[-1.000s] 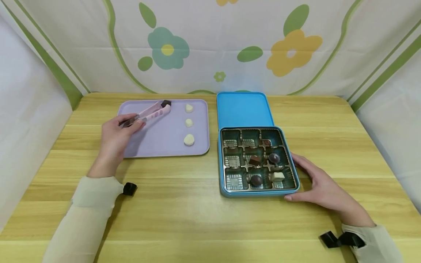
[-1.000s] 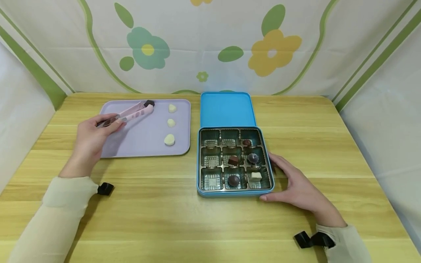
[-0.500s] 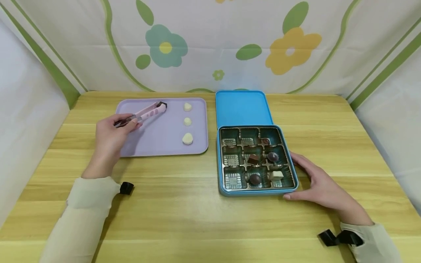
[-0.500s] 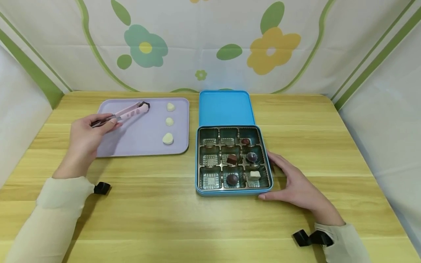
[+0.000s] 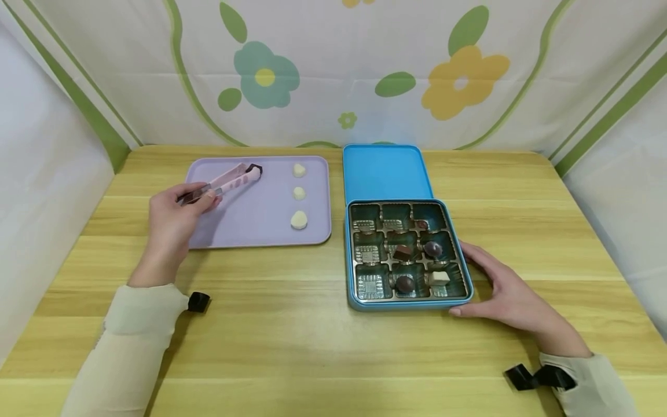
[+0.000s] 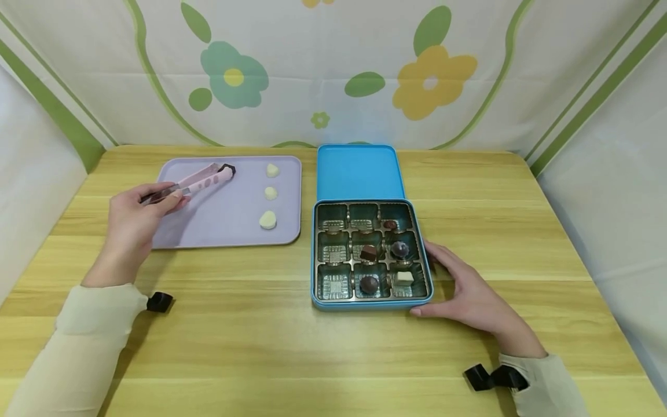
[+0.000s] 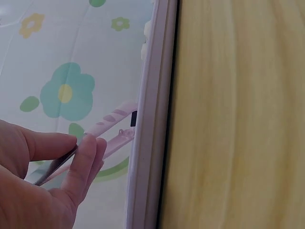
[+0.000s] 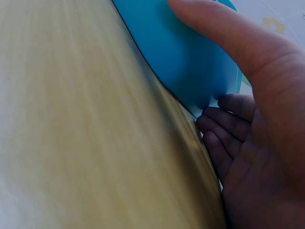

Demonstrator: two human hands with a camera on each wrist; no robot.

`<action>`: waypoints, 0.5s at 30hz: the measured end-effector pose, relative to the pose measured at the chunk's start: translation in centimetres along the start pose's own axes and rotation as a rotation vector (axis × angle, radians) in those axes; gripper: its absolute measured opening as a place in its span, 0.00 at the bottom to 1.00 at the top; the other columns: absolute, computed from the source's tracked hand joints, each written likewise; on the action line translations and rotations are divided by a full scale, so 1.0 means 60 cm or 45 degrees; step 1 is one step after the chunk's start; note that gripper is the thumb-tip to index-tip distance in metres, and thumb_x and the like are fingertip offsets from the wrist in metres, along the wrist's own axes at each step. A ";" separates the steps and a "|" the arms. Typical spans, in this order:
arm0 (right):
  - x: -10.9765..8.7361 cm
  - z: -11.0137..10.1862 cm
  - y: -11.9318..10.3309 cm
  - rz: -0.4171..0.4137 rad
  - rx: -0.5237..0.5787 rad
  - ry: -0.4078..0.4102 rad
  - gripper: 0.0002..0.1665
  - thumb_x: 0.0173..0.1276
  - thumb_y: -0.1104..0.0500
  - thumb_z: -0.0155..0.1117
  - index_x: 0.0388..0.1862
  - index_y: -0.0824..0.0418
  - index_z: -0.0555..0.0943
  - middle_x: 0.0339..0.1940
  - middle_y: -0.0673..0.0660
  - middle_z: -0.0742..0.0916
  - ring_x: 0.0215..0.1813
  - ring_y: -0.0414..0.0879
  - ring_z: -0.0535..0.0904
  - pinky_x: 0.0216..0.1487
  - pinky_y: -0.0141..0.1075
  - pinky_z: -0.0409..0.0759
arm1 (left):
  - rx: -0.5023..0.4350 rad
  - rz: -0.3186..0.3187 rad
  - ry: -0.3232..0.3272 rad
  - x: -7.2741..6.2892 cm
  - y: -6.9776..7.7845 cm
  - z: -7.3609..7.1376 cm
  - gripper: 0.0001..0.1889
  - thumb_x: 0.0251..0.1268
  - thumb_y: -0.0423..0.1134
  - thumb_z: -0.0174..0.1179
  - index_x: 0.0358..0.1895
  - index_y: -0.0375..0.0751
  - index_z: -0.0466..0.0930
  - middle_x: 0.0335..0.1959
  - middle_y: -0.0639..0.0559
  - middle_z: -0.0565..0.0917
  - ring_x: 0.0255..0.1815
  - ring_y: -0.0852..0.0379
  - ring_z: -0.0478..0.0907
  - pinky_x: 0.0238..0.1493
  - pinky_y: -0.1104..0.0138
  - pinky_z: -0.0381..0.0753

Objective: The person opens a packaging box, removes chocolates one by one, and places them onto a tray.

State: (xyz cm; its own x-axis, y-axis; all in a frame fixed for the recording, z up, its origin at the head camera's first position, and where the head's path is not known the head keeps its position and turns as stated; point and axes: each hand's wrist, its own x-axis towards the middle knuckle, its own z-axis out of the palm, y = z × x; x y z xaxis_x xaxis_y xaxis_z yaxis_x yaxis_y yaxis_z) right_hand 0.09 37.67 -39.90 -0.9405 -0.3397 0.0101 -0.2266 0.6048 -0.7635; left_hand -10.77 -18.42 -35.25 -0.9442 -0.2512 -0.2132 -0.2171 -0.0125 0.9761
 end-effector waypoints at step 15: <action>-0.001 -0.003 -0.005 0.028 -0.010 -0.010 0.75 0.45 0.57 0.95 0.88 0.38 0.60 0.84 0.52 0.72 0.78 0.21 0.61 0.69 0.10 0.57 | 0.001 0.165 0.084 -0.039 0.029 0.018 0.27 0.73 0.24 0.65 0.72 0.21 0.73 0.44 0.56 0.84 0.38 0.69 0.90 0.46 0.78 0.89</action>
State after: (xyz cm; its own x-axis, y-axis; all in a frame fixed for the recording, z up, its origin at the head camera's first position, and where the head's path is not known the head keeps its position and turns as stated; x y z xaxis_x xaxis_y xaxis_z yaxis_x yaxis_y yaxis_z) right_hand 0.19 37.66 -39.55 -0.9433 -0.3318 -0.0121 -0.2076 0.6178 -0.7584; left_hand -9.23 -16.81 -33.09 -0.9458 -0.3141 -0.0822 -0.0949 0.0252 0.9952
